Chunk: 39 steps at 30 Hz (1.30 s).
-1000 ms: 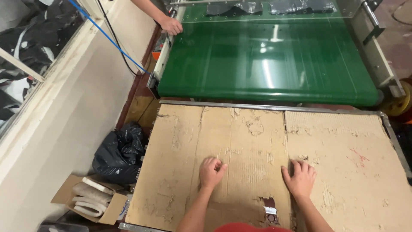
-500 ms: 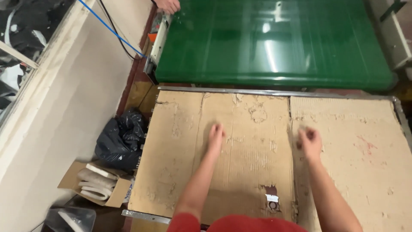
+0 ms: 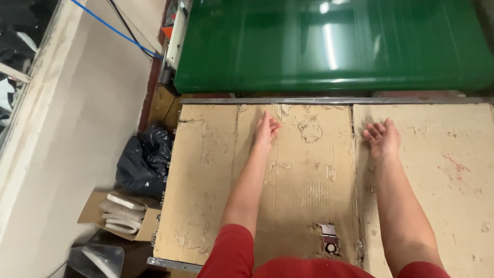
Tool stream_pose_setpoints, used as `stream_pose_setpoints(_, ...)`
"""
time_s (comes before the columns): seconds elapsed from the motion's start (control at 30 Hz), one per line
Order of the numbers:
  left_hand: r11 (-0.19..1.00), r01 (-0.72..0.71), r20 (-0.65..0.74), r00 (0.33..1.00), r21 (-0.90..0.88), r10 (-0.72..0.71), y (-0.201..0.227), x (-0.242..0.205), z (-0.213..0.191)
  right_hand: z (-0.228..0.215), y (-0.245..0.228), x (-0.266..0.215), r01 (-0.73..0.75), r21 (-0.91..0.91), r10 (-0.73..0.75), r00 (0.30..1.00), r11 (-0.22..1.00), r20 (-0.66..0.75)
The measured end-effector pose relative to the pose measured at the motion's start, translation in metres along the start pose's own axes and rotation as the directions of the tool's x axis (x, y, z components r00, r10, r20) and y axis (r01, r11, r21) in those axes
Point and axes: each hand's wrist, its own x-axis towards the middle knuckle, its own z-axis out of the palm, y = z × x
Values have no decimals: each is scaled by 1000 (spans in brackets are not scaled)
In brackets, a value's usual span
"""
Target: The person repeatedly retrieves black plastic-wrapped packs from a red basket and from a green conveyor belt, folds each pack in half on a cardboard table, and stacks the folded packs. The person also places folded packs back into the red basket.
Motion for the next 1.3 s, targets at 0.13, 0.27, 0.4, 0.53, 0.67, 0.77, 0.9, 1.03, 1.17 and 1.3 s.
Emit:
stream_pose_setpoints(0.13,997,13,-40,999,-76,-17,-5,27,2,14,-6,2,40,-15,-40,999,999,-22)
stream_pose_setpoints(0.27,993,5,-144,989,-115,-22,14,27,14,57,-37,-33,-40,-20,38,992,999,-119)
stream_pose_setpoints(0.4,980,-17,-139,990,-197,-10,26,37,20,63,-35,-2,-28,-5,28,997,1000,-70)
stream_pose_setpoints(0.53,941,-16,-46,999,-337,1,39,53,27,66,-36,30,-7,48,8,1000,999,-28)
stream_pose_setpoints(0.67,916,12,51,999,-401,10,54,43,31,60,-35,69,-38,139,34,999,990,33)
stream_pose_setpoints(0.77,789,53,-26,996,-612,-88,42,49,26,65,-41,65,-186,300,214,975,936,-65)
stream_pose_setpoints(0.9,789,-37,-253,955,-613,-152,38,-2,20,33,-38,26,-90,293,169,951,952,-257)
stream_pose_setpoints(1.03,794,-250,-490,869,-554,-67,54,-115,8,-82,3,-60,-151,-8,150,983,988,-108)
stream_pose_setpoints(1.17,816,-161,-482,862,-556,-158,52,-221,-27,-138,37,-195,-396,-354,477,861,847,176)
stream_pose_setpoints(1.3,935,-205,-321,899,290,297,-35,-299,-132,-55,10,-317,522,-845,-143,851,116,506)
